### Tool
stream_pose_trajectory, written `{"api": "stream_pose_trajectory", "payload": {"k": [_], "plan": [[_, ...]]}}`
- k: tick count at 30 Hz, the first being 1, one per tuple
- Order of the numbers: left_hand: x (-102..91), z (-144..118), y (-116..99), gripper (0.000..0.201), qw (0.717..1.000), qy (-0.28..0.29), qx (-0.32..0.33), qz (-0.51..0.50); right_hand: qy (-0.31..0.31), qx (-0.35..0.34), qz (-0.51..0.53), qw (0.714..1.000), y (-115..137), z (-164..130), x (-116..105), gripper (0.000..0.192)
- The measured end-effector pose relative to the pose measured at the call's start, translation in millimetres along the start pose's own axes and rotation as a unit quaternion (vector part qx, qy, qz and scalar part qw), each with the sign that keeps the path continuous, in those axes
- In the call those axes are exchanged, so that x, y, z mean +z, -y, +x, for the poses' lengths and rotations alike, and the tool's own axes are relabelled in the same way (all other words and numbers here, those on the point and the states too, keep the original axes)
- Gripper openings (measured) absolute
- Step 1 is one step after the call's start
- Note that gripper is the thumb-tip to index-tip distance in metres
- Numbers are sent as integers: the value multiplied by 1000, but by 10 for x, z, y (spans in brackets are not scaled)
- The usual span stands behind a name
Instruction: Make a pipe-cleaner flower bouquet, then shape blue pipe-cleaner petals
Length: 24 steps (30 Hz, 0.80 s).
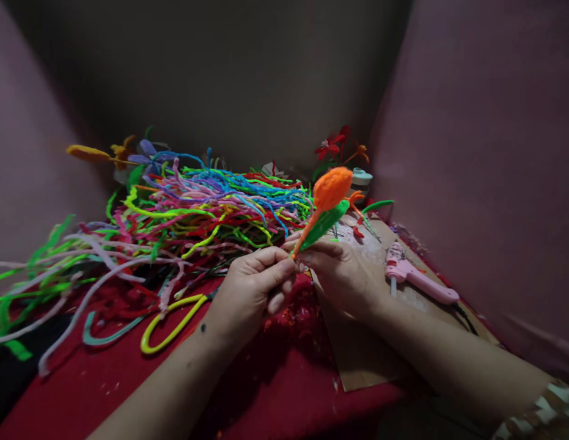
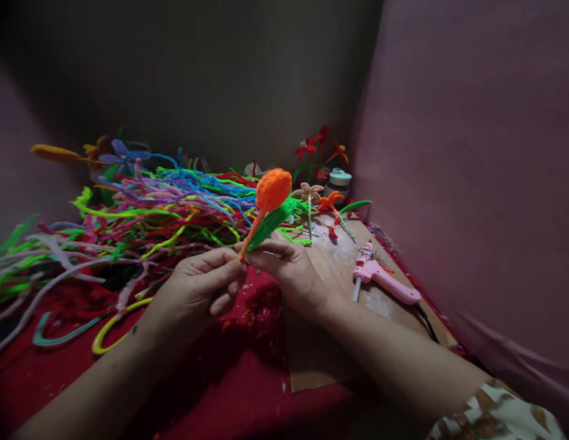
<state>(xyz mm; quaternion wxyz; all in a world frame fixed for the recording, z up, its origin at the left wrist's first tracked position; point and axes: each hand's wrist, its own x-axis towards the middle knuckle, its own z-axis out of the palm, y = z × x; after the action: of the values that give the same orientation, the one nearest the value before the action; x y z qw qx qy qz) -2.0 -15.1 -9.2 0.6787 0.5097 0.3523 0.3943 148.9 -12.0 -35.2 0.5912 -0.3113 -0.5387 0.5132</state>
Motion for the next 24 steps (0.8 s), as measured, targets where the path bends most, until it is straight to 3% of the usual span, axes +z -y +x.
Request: {"api": "stream_pose_trajectory", "payload": {"k": [7,10,12,14,16,18,20,21,22,24], "plan": [[-83,46,40,13,977,127,-86,-148,97,73,84,989,62,7,13,23],[-104,52,16,14,970,162,-112,-145,99,74,88,988,88,11,25,19],[-91,45,-1,17,978,147,-107,-100,86,74,88,990,83,12,30,17],[-65,35,0,20,996,81,-46,1,55,71,81,993,58,9,31,15],[-47,25,30,18,984,-18,81,157,14,58,61,996,29,2,31,12],[-50,19,79,13,920,-98,216,313,-18,42,37,998,21,-10,41,8],[-70,16,124,9,850,-125,298,415,-35,35,16,999,49,-19,64,6],[-81,15,137,9,829,-127,318,442,-38,36,5,999,75,-21,78,5],[-89,14,143,10,818,-127,326,457,-39,39,-5,998,105,-22,91,5],[-92,11,136,12,822,-125,318,455,-29,44,-25,998,158,-19,106,4]]}}
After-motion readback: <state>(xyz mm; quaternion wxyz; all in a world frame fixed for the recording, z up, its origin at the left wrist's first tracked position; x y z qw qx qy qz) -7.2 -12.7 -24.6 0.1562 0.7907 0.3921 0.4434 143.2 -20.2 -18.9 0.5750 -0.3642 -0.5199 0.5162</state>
